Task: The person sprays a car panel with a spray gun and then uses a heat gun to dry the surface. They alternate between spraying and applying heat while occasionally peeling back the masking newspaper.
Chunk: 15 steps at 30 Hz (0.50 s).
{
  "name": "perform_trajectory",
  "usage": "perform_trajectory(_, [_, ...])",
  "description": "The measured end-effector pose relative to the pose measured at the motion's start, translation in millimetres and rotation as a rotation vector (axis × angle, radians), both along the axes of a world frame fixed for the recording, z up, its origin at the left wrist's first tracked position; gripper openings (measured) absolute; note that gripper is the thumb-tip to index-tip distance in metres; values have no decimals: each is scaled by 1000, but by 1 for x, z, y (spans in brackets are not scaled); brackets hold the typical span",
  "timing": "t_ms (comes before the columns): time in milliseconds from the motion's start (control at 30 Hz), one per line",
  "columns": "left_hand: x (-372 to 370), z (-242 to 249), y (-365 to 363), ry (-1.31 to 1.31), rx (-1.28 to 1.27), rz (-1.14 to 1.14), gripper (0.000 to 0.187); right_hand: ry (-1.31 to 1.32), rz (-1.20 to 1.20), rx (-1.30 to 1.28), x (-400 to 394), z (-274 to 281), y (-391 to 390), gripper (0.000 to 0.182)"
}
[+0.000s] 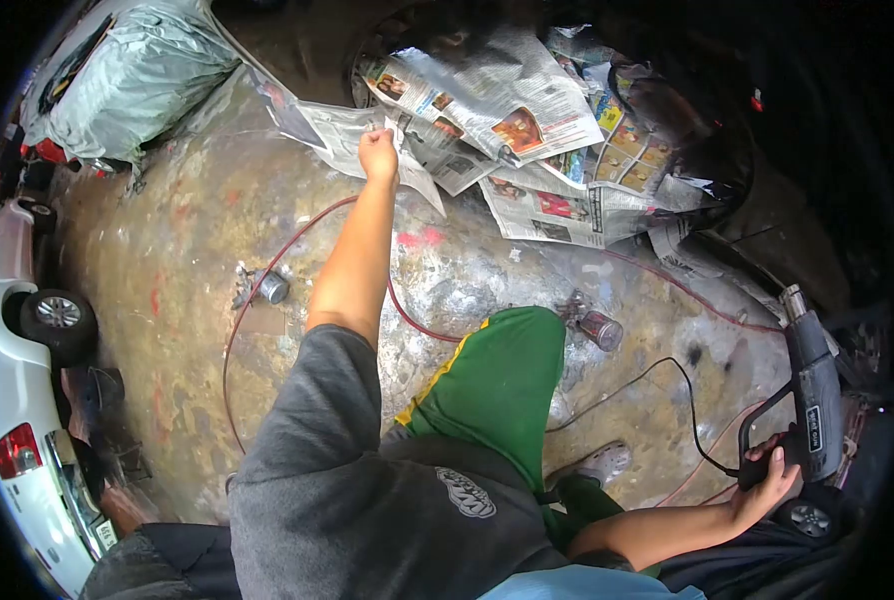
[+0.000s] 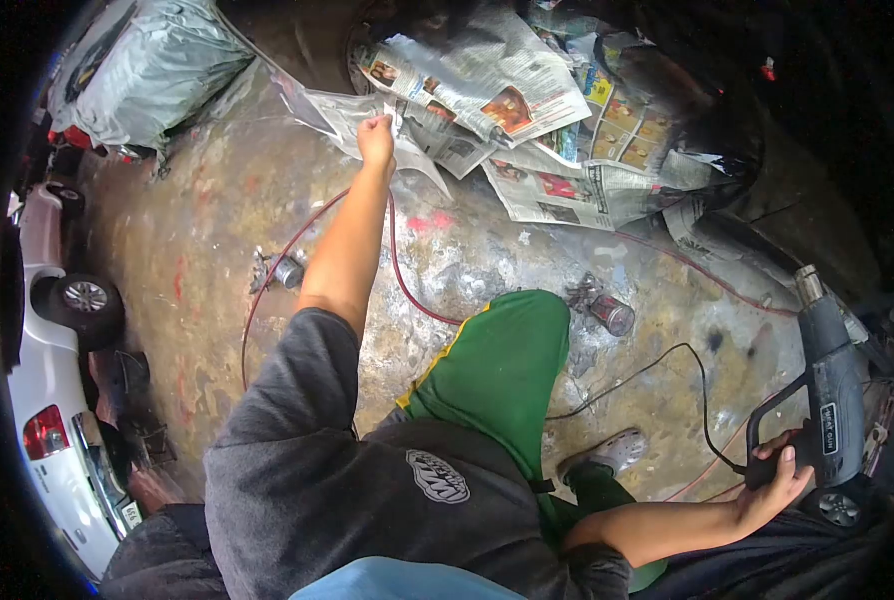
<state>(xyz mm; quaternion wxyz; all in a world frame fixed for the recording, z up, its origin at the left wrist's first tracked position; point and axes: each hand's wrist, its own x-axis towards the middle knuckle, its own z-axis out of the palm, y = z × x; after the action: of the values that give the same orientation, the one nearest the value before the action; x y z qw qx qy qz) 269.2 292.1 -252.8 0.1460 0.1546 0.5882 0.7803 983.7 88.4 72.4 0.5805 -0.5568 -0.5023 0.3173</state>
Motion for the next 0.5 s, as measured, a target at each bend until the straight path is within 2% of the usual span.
perform_trajectory(33, [2, -3, -5, -31, -1, 28, 12, 16, -26, 8, 0, 0, -1, 41])
perform_trajectory(133, [-16, -25, -31, 31, -270, -79, 5, 88, -103, 24, 4, -1, 0, 40])
perform_trajectory(167, [-22, -44, -31, -53, -207, -40, 5, 95, -108, 28, 5, 1, -1, 39])
perform_trajectory(267, [-46, -80, -55, 4, -244, 104, 9, 115, -108, 44, 6, 5, -5, 37])
perform_trajectory(300, [-24, -40, -72, 80, -266, 209, 11, 120, -99, 51, 6, 5, -7, 36])
perform_trajectory(433, [-71, -39, -98, 179, -295, 273, 15, 135, -67, 58, -1, 8, -3, 32])
perform_trajectory(500, [-97, -35, -113, 219, -388, 308, 16, 128, -73, 55, -3, 11, -2, 31])
